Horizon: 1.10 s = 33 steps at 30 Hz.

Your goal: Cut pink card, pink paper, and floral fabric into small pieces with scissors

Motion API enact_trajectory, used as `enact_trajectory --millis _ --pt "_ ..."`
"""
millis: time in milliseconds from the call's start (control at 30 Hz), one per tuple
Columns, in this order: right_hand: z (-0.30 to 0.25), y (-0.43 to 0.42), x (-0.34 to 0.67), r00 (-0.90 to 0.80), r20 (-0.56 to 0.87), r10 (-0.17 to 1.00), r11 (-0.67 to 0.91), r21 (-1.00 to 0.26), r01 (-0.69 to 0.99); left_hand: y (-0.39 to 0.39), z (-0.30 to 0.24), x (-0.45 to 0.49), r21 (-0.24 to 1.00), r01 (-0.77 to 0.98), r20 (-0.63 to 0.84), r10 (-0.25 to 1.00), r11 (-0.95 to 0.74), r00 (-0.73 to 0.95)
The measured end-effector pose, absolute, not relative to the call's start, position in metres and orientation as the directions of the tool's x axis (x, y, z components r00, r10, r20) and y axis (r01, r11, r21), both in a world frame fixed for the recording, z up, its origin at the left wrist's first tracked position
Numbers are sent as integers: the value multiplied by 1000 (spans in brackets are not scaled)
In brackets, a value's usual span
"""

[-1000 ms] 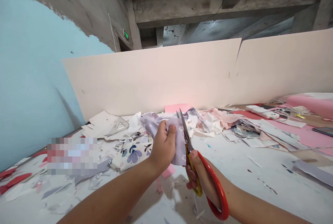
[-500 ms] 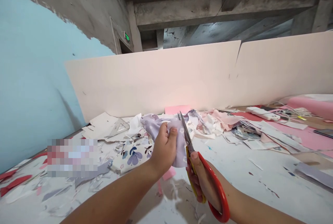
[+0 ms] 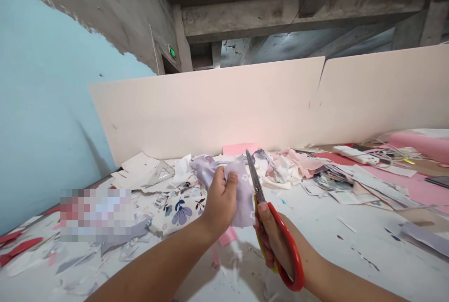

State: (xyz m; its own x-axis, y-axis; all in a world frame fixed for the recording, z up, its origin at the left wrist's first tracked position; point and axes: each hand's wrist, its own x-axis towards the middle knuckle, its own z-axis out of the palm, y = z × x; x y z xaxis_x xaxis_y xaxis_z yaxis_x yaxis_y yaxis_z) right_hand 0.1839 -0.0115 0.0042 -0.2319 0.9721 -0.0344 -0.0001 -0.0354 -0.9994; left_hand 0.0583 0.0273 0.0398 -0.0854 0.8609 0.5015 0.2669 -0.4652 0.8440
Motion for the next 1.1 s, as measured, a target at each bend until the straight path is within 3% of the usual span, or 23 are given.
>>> enact_trajectory --millis 133,300,467,600,800,1000,1100 --pt "4 -1 186 -164 67 984 40 -986 -161 26 41 59 883 170 453 890 -438 -58" --pt "7 7 193 -118 10 993 -16 -976 -217 29 40 61 921 23 388 920 -389 55" --pt "16 13 199 -50 1 999 -10 -973 -229 39 51 47 923 166 347 937 -348 39" --pt "26 19 209 -122 -19 992 -29 -996 -82 39 70 27 890 347 235 950 -295 205" --pt "41 23 221 -341 -85 936 -8 -975 222 37 67 3 811 545 61 958 -211 280" --pt "31 40 218 -381 -231 895 18 -836 548 25 34 -17 717 692 -209 921 -84 329" --pt "24 49 217 -381 -195 904 127 -729 673 20 24 -22 689 722 -246 919 -58 309"
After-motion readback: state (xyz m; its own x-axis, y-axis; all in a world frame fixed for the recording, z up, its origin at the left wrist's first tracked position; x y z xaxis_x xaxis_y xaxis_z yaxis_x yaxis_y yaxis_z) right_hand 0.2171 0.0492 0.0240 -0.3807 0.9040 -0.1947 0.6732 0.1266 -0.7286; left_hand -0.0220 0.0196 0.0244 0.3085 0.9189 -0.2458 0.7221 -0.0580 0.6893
